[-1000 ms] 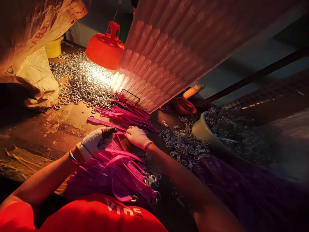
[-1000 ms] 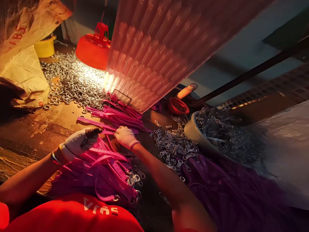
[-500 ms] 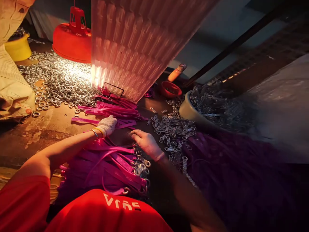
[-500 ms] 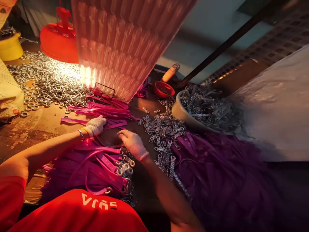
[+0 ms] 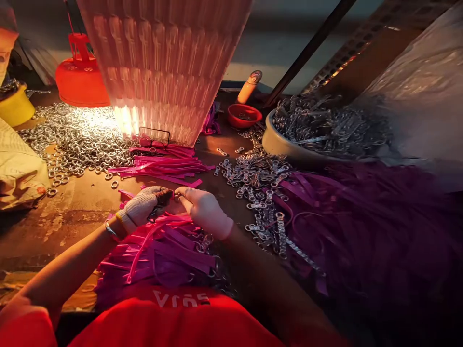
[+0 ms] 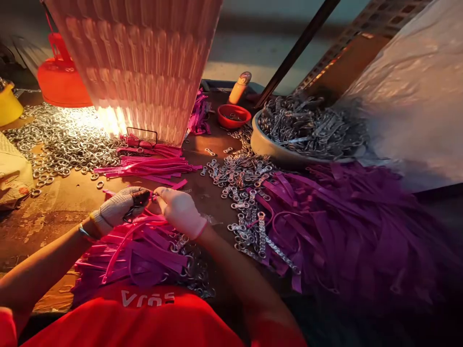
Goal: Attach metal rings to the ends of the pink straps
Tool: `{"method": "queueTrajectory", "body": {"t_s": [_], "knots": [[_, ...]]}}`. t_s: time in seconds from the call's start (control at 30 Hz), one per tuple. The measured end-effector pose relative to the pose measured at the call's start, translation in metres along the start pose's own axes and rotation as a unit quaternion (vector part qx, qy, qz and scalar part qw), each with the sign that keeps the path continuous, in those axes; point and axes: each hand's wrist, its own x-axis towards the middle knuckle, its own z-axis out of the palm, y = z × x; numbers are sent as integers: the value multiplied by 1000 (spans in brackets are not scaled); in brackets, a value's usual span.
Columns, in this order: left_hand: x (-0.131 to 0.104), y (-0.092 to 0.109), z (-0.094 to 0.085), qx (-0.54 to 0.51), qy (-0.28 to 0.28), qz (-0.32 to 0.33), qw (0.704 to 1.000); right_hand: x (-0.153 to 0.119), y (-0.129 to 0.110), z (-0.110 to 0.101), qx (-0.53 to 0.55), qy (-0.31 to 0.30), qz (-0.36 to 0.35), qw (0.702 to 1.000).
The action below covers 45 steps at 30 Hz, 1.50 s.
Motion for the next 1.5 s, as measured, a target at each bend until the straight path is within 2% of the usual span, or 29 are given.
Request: {"method": "queueTrajectory", "body": {"t_s": [0.13, 0.23, 0.33, 0.47, 0.5, 0.57, 0.67, 0.8, 1.03, 1.13, 1.23, 1.3, 1.37, 1.43, 1.5], "knots": [[-6, -8, 13, -48, 7, -3, 999, -8, -18, -7, -172, -47, -5, 984], [-9, -13, 21, -34, 19, 6, 999, -14, -26, -9, -249, -64, -4, 966], [-13, -16, 30, 65, 45, 40, 996, -17, -26, -6, -276, -58, 16, 959], [-14, -19, 36, 228, 93, 167, 955, -19, -20, -3, -235, -42, 43, 970], [-13, -20, 35, 233, 88, 165, 954, -20, -19, -3, -213, -36, 45, 975], [-13, -21, 32, 197, 51, 103, 974, -22, -17, -6, -170, -30, 38, 984], [-14, -22, 28, 131, 29, 18, 991, -23, -17, -11, -165, -71, 34, 983], [-17, -24, 33, 107, 47, 7, 993, -23, -14, -10, -224, -125, 53, 965], [-11, -32, 34, 87, 29, 4, 996, -19, -9, -2, -273, -189, -46, 942], [-8, -31, 29, 96, -6, -17, 995, -15, -6, -6, -276, -193, -19, 941], [-9, -30, 28, 84, -1, -2, 996, -7, 15, -25, -241, -238, 0, 941], [-9, -29, 28, 60, 37, 29, 997, 3, 41, -44, -205, -223, 20, 953], [-8, -26, 29, 6, 67, 32, 997, 16, 71, -63, -204, -122, 104, 966], [-5, -21, 28, -102, 77, -22, 992, 33, 100, -73, -248, -37, 207, 946], [-2, -14, 28, -226, 66, -93, 967, 52, 121, -71, -280, 1, 256, 925]]}}
